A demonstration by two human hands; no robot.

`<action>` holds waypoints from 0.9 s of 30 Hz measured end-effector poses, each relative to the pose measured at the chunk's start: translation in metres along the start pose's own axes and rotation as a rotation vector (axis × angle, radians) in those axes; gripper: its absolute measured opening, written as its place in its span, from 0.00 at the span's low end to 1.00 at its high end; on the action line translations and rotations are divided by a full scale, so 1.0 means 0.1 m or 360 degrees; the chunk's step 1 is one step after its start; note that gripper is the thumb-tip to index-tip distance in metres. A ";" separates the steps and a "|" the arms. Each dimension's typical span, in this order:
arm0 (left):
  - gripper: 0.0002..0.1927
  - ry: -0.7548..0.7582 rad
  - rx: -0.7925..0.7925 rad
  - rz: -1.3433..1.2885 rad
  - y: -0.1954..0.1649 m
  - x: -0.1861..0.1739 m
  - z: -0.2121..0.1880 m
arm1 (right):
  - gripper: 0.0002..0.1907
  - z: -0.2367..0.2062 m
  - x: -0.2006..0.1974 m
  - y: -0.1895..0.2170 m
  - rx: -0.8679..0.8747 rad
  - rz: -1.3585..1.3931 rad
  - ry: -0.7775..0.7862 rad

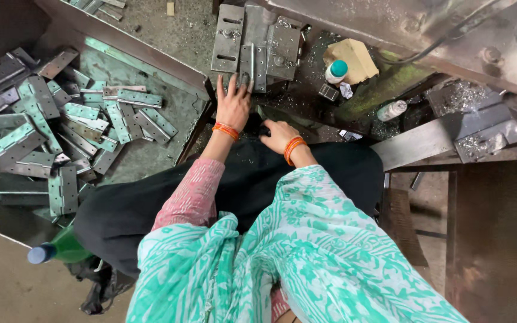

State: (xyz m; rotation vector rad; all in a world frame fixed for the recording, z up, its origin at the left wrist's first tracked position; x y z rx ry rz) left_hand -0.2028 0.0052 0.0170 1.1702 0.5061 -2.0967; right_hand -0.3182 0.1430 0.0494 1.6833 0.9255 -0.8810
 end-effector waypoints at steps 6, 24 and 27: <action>0.19 0.0008 -0.0026 -0.0121 0.03 0.01 -0.05 | 0.27 -0.05 0.13 -0.09 -0.0009 0.0017 0.0000; 0.09 -0.0236 -0.0847 -0.2293 0.28 0.02 0.23 | 0.19 0.57 -0.42 -0.64 -0.0234 0.1915 -0.0930; 0.12 0.0021 -0.0866 -0.2487 0.32 0.12 0.31 | 0.15 0.55 -0.59 -0.63 -0.0423 0.1918 -0.1160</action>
Point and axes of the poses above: each hand's wrist, its own z-axis towards the middle knuckle, its own x-axis out of the palm, y = z × x, the point moved 2 cm from there along z, towards the middle knuckle, and after that the axes turned 7 degrees about -x, right-handed, at the moved point
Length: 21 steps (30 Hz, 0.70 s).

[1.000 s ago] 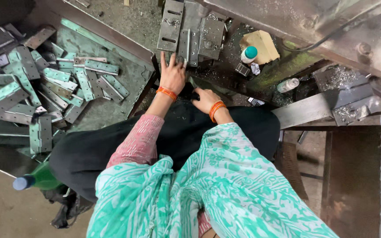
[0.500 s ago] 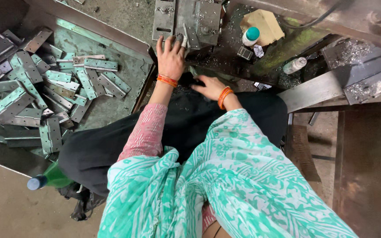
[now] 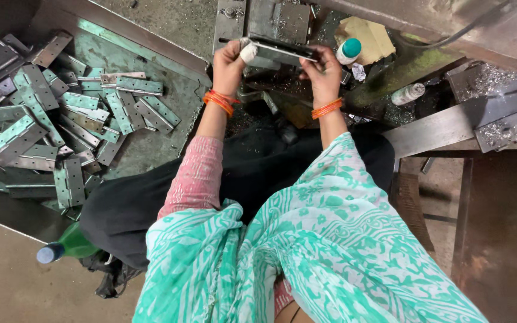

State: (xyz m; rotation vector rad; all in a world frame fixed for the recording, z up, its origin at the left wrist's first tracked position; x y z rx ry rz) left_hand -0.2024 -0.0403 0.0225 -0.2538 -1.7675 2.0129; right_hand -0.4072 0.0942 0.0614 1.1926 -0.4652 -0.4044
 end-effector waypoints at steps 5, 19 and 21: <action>0.24 -0.0384 0.0310 0.1818 -0.03 -0.04 0.05 | 0.19 -0.05 0.23 0.09 -0.0690 -0.1172 0.0253; 0.24 0.0148 0.0279 0.2169 0.24 0.10 0.00 | 0.21 -0.57 0.50 -0.02 -0.0255 -0.1658 0.1025; 0.24 0.0199 0.0226 0.2252 0.27 0.11 0.03 | 0.25 -0.82 0.43 -0.09 -0.0092 -0.1763 0.1133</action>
Point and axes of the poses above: each hand's wrist, its own z-axis towards the middle knuckle, its own x-axis out of the palm, y = z × x, the point moved 2 cm from there along z, towards the middle knuckle, and after that the axes turned 7 degrees about -x, right-handed, at the moved point
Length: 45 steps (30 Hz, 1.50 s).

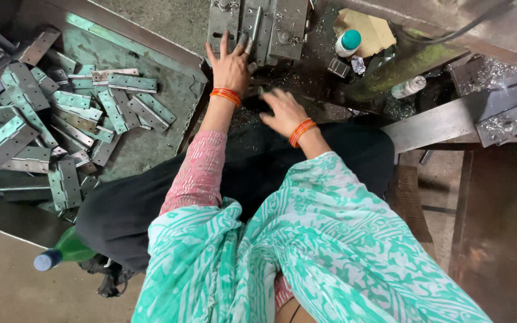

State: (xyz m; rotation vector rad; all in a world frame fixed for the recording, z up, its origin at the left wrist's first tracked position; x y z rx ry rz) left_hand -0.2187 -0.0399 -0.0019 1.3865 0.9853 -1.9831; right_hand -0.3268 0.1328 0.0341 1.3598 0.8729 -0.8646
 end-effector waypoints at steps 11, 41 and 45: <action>0.26 -0.0074 0.0021 -0.0053 -0.02 -0.04 0.06 | 0.25 -0.59 0.86 -0.16 0.0409 0.0124 0.0084; 0.19 -0.0084 -0.0087 0.0118 -0.17 -0.18 0.50 | 0.25 -0.27 0.39 -0.05 0.0303 0.0034 0.0134; 0.23 -0.0030 -0.0093 0.0155 -0.18 -0.17 0.56 | 0.28 -0.34 0.48 -0.01 0.0338 -0.0006 0.0145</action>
Point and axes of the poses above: each hand's wrist, its own z-axis towards the middle knuckle, its own x-axis out of the palm, y = z × x, the point moved 2 cm from there along z, towards the middle knuckle, and after that the axes turned 7 degrees about -x, right-handed, at the moved point
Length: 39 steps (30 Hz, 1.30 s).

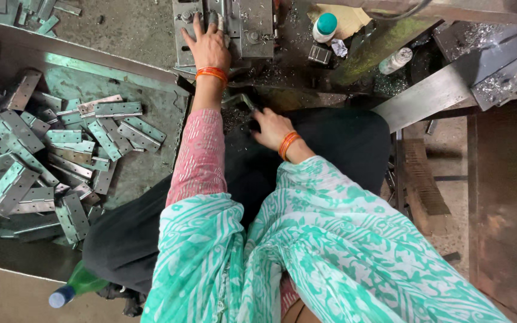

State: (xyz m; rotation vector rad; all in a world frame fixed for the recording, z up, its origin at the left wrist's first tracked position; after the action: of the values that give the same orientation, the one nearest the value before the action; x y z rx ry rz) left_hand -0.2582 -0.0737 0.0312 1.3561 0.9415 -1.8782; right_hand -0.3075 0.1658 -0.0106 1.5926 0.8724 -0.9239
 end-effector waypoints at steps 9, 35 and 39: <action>0.21 -0.0064 0.0038 -0.0051 0.01 0.00 -0.07 | 0.27 -0.33 0.45 -0.17 0.0034 0.0253 -0.0135; 0.22 -0.0499 0.0112 -0.0278 0.18 -0.19 -0.16 | 0.27 -0.25 0.46 -0.19 0.0098 0.0185 -0.0011; 0.21 -0.0543 -0.0037 -0.0433 0.52 -0.15 -0.53 | 0.26 -0.21 0.08 -0.10 0.0033 0.0125 -0.0011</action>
State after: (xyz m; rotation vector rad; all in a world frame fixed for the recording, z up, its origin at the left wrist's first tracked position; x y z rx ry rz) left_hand -0.1850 -0.0564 0.0249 0.8858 1.0020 -2.2050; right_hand -0.3106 0.1887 -0.0187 1.6290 0.7922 -0.8853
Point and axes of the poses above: each hand's wrist, its own z-axis towards the middle knuckle, its own x-axis out of the palm, y = z × x, the point moved 2 cm from there along z, towards the middle knuckle, and after that the axes turned 7 degrees about -x, right-handed, at the moved point
